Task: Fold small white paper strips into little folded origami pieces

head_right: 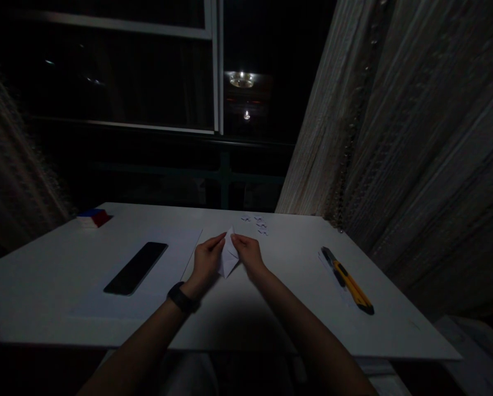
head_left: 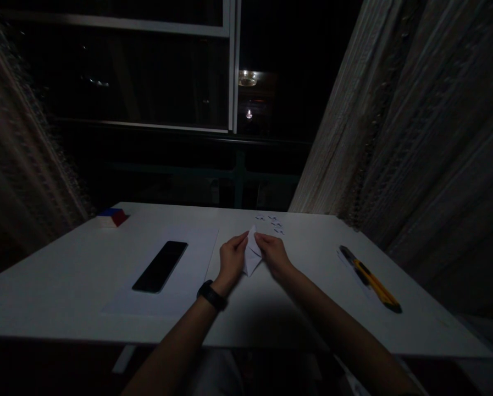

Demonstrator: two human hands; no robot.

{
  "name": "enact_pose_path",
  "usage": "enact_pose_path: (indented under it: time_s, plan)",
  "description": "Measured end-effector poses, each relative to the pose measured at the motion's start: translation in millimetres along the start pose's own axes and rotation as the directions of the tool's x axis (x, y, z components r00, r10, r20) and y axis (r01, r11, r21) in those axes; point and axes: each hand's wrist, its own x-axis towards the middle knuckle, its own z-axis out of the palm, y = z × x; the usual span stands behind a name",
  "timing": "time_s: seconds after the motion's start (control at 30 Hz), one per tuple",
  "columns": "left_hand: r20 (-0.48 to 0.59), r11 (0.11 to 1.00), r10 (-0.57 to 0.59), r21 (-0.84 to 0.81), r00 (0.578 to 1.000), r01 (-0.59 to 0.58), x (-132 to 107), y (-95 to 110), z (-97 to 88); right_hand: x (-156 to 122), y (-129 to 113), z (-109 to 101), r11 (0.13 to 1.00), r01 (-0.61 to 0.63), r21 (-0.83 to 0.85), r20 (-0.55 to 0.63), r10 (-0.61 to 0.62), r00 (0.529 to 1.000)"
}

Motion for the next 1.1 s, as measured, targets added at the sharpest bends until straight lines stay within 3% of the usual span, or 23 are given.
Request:
enact_pose_path:
  time_s: [0.3, 0.57, 0.77, 0.97, 1.1]
  plan:
    - [-0.003, 0.999, 0.015, 0.028, 1.0, -0.015, 5, -1, -6.1, 0, 0, 16, 0.999, 0.029, -0.03, -0.052, -0.031, 0.998]
    - [-0.008, 0.993, -0.105, -0.058, 0.994, 0.104, 3, 1, -3.1, -7, -1, 12, 0.998, -0.028, 0.059, -0.068, 0.032, 0.997]
    - [-0.009, 0.996, -0.069, -0.065, 0.998, 0.068, -1, 8, -0.2, -5, -9, 6, 0.998, -0.036, 0.058, -0.006, 0.036, 0.999]
    - [0.019, 0.997, -0.033, -0.074, 0.999, 0.034, -2, 9, 1.2, -3, -14, 6, 1.0, 0.031, 0.005, -0.041, -0.03, 0.999]
    - [0.009, 0.998, -0.012, -0.068, 1.0, 0.013, -4, 9, 2.2, -3, -14, 8, 1.0, -0.004, 0.02, -0.075, 0.006, 0.997]
